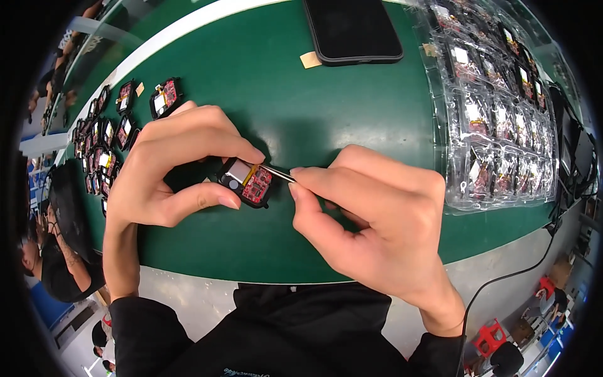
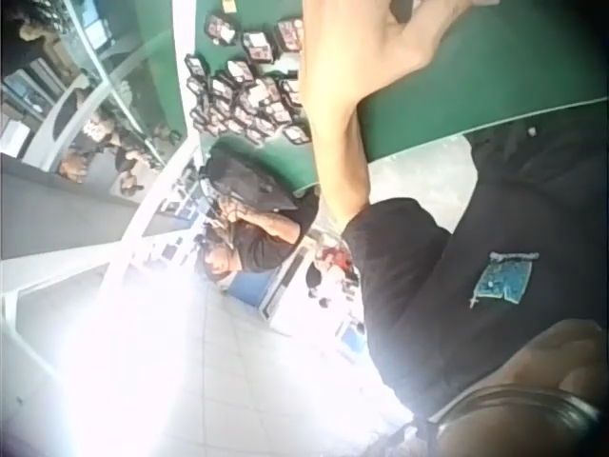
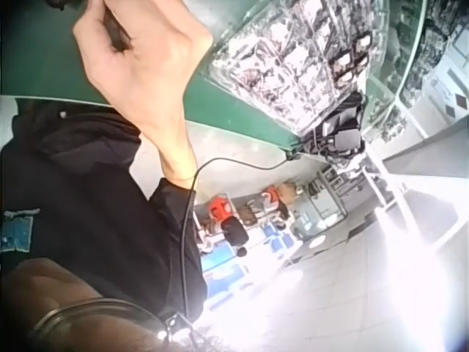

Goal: Assemble small electronic components, possibly smartwatches, at a factory workbench using a pick tool.

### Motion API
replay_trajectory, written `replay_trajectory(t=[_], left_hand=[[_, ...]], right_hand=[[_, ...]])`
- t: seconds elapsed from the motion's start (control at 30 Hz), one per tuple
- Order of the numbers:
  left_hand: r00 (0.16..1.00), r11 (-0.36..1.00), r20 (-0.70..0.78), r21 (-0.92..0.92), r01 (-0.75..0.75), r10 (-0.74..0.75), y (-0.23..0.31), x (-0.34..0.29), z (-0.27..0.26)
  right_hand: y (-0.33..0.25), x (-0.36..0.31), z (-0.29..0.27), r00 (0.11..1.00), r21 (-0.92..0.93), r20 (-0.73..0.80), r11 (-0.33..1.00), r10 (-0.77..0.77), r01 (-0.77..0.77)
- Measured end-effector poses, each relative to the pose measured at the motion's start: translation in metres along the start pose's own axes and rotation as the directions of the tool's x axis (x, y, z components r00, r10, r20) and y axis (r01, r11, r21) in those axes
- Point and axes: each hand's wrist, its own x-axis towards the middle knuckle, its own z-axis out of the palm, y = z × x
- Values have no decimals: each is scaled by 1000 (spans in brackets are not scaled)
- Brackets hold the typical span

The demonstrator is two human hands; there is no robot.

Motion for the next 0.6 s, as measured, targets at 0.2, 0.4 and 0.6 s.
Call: replay_trajectory(t=[0.2,0.4,0.6], left_hand=[[1000,1000,-11,10,-26,26,0,4,-2],[998,996,-27,61,59,-58,8,1,-1],[997,996,-30,-46,71,-73,6,2,0]], right_hand=[[2,0,-1,997,-23,-35,997,-74,73],[1,-8,0,984,133,-146,987,104,-85],[-18,-3,12,998,-127,49,991,-42,48]])
